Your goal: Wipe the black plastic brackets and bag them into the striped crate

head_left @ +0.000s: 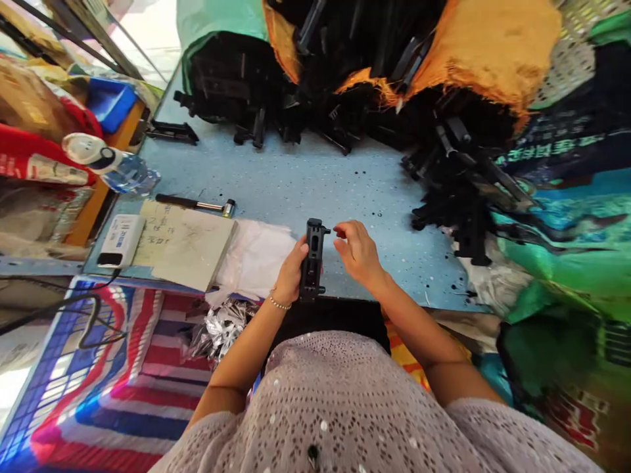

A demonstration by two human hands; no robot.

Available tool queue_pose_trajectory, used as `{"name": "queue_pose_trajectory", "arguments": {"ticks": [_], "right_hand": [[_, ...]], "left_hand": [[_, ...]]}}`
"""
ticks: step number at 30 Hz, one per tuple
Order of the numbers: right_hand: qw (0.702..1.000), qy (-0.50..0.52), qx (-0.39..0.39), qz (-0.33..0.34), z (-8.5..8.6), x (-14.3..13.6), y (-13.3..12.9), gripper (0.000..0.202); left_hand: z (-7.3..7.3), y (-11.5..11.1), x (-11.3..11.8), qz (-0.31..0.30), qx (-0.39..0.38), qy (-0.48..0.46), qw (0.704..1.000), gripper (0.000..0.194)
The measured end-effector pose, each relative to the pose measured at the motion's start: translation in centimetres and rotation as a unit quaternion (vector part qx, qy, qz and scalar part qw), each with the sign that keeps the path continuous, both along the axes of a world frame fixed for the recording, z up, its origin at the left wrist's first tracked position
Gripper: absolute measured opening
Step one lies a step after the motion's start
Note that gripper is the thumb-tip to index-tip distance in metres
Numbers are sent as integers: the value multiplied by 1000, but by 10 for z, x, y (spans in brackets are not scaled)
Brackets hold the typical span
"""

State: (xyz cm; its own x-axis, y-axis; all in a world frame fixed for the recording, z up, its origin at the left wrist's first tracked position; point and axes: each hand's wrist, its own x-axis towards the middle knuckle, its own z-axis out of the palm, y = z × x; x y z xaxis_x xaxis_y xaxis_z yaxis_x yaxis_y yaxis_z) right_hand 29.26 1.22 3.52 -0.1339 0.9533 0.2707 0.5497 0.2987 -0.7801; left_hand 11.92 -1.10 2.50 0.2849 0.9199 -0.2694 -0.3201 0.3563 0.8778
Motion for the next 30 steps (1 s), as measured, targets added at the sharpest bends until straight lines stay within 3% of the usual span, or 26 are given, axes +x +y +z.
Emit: {"name": "queue_pose_trajectory", "arguments": {"ticks": [3, 7, 11, 14, 16, 18, 20, 21, 24, 26, 28, 30], "right_hand": [[1000, -22, 0, 21, -1, 7, 23, 64], [993, 25, -86, 82, 0, 0, 9, 62], [984, -32, -6, 177, -6, -8, -33, 49], [979, -65, -42, 188, -13, 3, -33, 44], [985, -114, -42, 120, -10, 30, -8, 41], [982, -185, 12, -42, -2, 73, 33, 34], [939, -273, 70, -197, 7, 120, 77, 28], [920, -309, 68, -231, 11, 142, 98, 32], [908, -362, 6, -212, 14, 185, 142, 38], [918, -352, -18, -180, 14, 188, 148, 40], [947, -281, 0, -158, 15, 170, 133, 39], [978, -148, 38, -144, 13, 135, 100, 43]], "left_hand": [[7, 1, 12, -29, -87, -139, 986, 53], [11, 17, 18, 48, -117, -173, 977, 45], [4, 28, 12, 47, -121, -127, 983, 46], [-11, 29, 14, 32, -66, 40, 996, 50], [-26, 28, 19, 39, 17, 201, 979, 63], [-42, 23, 28, 12, 93, 325, 941, 87], [-56, 14, 37, -31, 148, 387, 910, 95], [-62, 8, 41, -45, 170, 403, 898, 94], [-69, -3, 45, -47, 211, 416, 883, 85], [-63, -4, 40, -24, 213, 400, 891, 78], [-51, 3, 32, 12, 200, 356, 913, 69], [-33, 15, 28, 29, 159, 258, 952, 60]]}}
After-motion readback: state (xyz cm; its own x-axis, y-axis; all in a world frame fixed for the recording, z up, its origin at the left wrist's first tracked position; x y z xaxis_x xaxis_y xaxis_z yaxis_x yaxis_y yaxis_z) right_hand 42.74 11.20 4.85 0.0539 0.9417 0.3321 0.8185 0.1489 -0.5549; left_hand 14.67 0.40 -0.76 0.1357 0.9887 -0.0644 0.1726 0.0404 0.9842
